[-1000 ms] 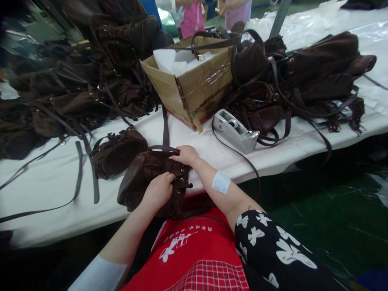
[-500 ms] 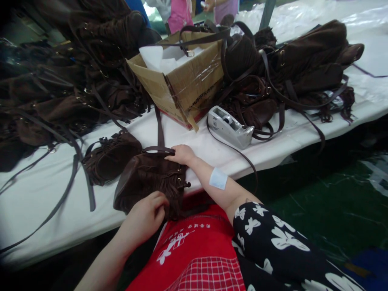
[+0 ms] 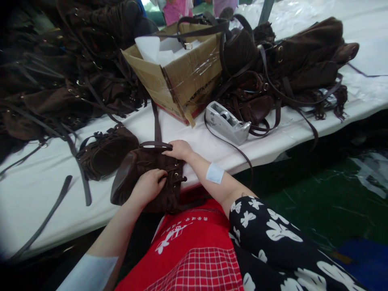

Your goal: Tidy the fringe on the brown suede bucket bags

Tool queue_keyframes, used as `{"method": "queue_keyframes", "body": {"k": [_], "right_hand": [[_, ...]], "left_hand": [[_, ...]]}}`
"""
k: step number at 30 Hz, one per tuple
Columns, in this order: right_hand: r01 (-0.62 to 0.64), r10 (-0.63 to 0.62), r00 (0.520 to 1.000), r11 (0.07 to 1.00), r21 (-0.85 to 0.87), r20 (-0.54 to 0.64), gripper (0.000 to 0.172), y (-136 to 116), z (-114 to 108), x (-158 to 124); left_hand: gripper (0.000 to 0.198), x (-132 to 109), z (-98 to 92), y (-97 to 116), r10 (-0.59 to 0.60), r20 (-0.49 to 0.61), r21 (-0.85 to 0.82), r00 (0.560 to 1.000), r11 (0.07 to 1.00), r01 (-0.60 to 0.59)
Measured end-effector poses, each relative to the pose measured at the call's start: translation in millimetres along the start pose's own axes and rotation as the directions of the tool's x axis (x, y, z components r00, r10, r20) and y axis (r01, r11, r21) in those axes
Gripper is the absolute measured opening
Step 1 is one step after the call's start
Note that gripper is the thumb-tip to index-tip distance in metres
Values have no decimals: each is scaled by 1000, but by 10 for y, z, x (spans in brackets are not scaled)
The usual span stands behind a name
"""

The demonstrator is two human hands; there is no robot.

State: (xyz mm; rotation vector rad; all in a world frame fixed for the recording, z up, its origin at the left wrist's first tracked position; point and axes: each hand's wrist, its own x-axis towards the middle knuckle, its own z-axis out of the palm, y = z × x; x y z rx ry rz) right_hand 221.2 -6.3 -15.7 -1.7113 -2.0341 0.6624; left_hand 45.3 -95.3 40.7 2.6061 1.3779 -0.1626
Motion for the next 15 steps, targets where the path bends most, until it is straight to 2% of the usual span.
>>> {"method": "queue_keyframes", "body": {"k": [7, 15], "right_hand": [[19, -19, 1000, 1000, 19, -4, 41, 7, -2, 1], [11, -11, 1000, 1000, 6, 5, 42, 10, -9, 8]], "left_hand": [[18, -47, -12, -29, -11, 4, -66, 1000, 998, 11], [9, -118, 47, -98, 43, -81, -169, 996, 984, -56]]}}
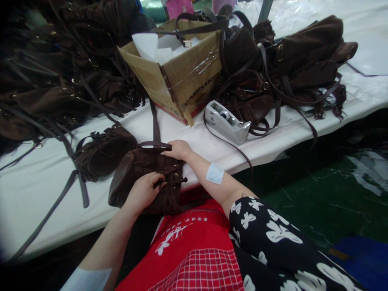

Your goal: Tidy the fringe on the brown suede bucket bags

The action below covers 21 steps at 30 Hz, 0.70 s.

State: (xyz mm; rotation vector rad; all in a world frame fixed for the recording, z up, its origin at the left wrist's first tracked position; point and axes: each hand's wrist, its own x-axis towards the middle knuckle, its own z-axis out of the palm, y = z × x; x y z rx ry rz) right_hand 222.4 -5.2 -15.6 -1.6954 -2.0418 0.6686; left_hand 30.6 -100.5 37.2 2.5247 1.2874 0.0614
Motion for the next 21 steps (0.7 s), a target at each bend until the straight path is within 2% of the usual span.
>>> {"method": "queue_keyframes", "body": {"k": [4, 8, 15, 17, 21], "right_hand": [[4, -4, 1000, 1000, 5, -11, 42, 2, 6, 4], [10, -9, 1000, 1000, 10, -22, 41, -1, 9, -1], [0, 0, 1000, 1000, 8, -20, 41, 13, 28, 10], [0, 0, 1000, 1000, 3, -18, 42, 17, 32, 15], [6, -6, 1000, 1000, 2, -21, 42, 16, 32, 17]], "left_hand": [[6, -2, 21, -7, -11, -29, -93, 1000, 996, 9], [6, -31, 28, 38, 35, -17, -190, 999, 981, -37], [11, -265, 12, 126, 1, -128, -159, 992, 987, -22], [12, -349, -15, 145, 5, -118, -146, 993, 989, -22], [8, -482, -133, 199, 20, -25, -98, 999, 995, -23]]}}
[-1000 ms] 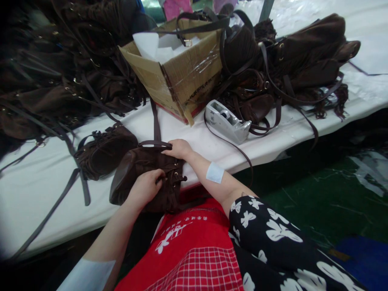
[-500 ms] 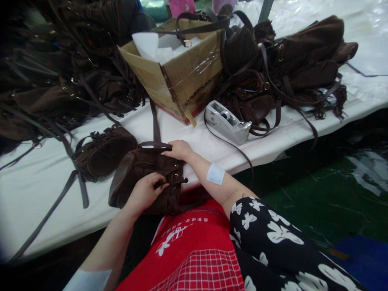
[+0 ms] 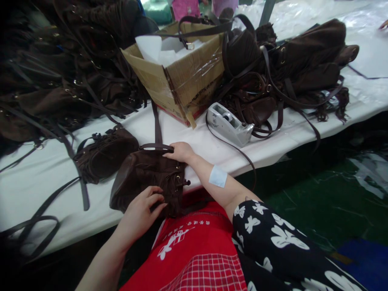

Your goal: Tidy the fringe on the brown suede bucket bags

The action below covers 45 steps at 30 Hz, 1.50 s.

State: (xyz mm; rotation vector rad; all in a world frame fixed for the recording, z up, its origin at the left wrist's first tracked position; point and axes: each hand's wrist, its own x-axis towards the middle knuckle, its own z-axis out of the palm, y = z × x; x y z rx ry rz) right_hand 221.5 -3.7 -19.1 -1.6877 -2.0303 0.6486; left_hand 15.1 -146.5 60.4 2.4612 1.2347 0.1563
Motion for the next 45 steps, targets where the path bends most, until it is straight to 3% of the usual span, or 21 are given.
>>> {"method": "queue_keyframes", "body": {"k": [6, 10, 14, 18, 20, 22, 25, 27, 31, 35, 39, 43, 45], "right_hand": [[-7, 7, 1000, 1000, 8, 5, 42, -13, -8, -8], [-4, 4, 1000, 1000, 0, 11, 42, -19, -18, -13], [0, 0, 1000, 1000, -16, 12, 42, -19, -13, -11], [-8, 9, 1000, 999, -31, 13, 42, -18, -2, -4], [-12, 13, 1000, 999, -31, 17, 43, -20, -1, 0], [-15, 16, 1000, 1000, -27, 14, 43, -24, 1, 3], [-10, 10, 1000, 1000, -18, -8, 42, -27, 4, 3], [-5, 5, 1000, 1000, -17, -21, 41, -28, 5, 1], [-10, 10, 1000, 1000, -18, -6, 42, -32, -8, -5], [-23, 23, 1000, 1000, -13, 21, 41, -34, -23, -7], [-10, 10, 1000, 1000, -4, 13, 40, -22, -16, 3], [2, -2, 1000, 1000, -17, 9, 41, -8, 1, 18], [5, -5, 1000, 1000, -24, 14, 42, -4, 7, 24]], "left_hand": [[13, 11, -122, 103, 17, 37, -13, 999, 1000, -16], [21, 56, -53, 139, 15, 132, -74, 991, 997, -5], [14, -7, -45, 226, -45, 194, -127, 980, 989, 70], [17, -81, -113, 323, 42, 328, -248, 944, 968, 43], [15, -45, -106, 298, 30, 283, -245, 959, 969, 42], [14, 52, -52, 209, -46, 133, -155, 990, 986, 66], [29, 262, 75, 35, -83, -50, 38, 995, 996, 85], [36, 394, 147, -48, -77, -56, 133, 995, 988, 84], [25, 527, 179, -66, -140, 31, 253, 990, 959, 128], [18, 439, 109, 21, -155, 141, 290, 978, 951, 109], [17, 201, 16, 139, -170, 179, 248, 969, 961, 123], [19, -8, -55, 228, -135, 254, 101, 958, 989, 112], [20, -25, -55, 210, -90, 226, 12, 970, 996, 89]]}}
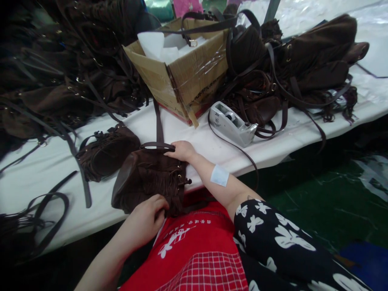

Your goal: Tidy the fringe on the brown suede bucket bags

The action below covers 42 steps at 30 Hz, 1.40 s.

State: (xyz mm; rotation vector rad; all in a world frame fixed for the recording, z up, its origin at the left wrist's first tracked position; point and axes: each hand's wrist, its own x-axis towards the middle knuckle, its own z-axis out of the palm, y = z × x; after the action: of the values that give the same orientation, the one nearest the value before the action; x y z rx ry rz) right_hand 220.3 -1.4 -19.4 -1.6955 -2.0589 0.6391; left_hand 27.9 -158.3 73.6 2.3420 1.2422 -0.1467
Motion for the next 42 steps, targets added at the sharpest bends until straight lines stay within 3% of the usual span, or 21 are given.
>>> {"method": "queue_keyframes", "body": {"k": [3, 5, 9, 13, 20, 25, 27, 29, 32, 34, 38, 42], "right_hand": [[0, 0, 1000, 1000, -11, -5, 42, 3, 6, 4], [0, 0, 1000, 1000, -15, -14, 42, 3, 6, 1], [1, -1, 1000, 1000, -11, -15, 43, -9, -6, -13], [-13, 13, 1000, 1000, -17, -6, 43, -27, -27, -27], [-14, 14, 1000, 1000, -3, 1, 42, -22, -25, -22], [-21, 22, 1000, 1000, -6, 12, 43, -19, -12, -7], [-22, 22, 1000, 1000, -3, 10, 43, -22, -13, -9], [-26, 26, 1000, 1000, 1, 7, 42, -28, -18, -15], [-29, 29, 1000, 1000, 4, 6, 41, -37, -28, -23], [-28, 28, 1000, 1000, -1, 2, 41, -42, -32, -27], [-25, 25, 1000, 1000, -18, -11, 41, -47, -32, -34], [-12, 12, 1000, 1000, -14, -3, 42, -40, -29, -39]], "left_hand": [[25, 141, 37, -111, -12, -222, 30, 975, 999, 19], [35, 303, 72, -203, -27, -305, 115, 952, 991, 65], [31, 575, 99, -292, -62, -262, 286, 963, 948, 139], [22, 599, 47, -256, -104, -173, 373, 979, 913, 163], [24, 122, -62, -104, -175, -44, 362, 984, 915, 179], [17, -157, -156, 20, -153, 148, 216, 977, 969, 118], [15, -126, -173, 13, -117, 104, 164, 988, 982, 99], [16, -12, -154, -46, -80, -14, 134, 997, 988, 81], [28, 240, -60, -189, -33, -227, 171, 973, 983, 73], [38, 406, 16, -268, -24, -293, 227, 956, 969, 94], [35, 580, 71, -282, -114, -222, 339, 968, 922, 186], [28, 409, -33, -119, -163, -65, 402, 984, 899, 175]]}}
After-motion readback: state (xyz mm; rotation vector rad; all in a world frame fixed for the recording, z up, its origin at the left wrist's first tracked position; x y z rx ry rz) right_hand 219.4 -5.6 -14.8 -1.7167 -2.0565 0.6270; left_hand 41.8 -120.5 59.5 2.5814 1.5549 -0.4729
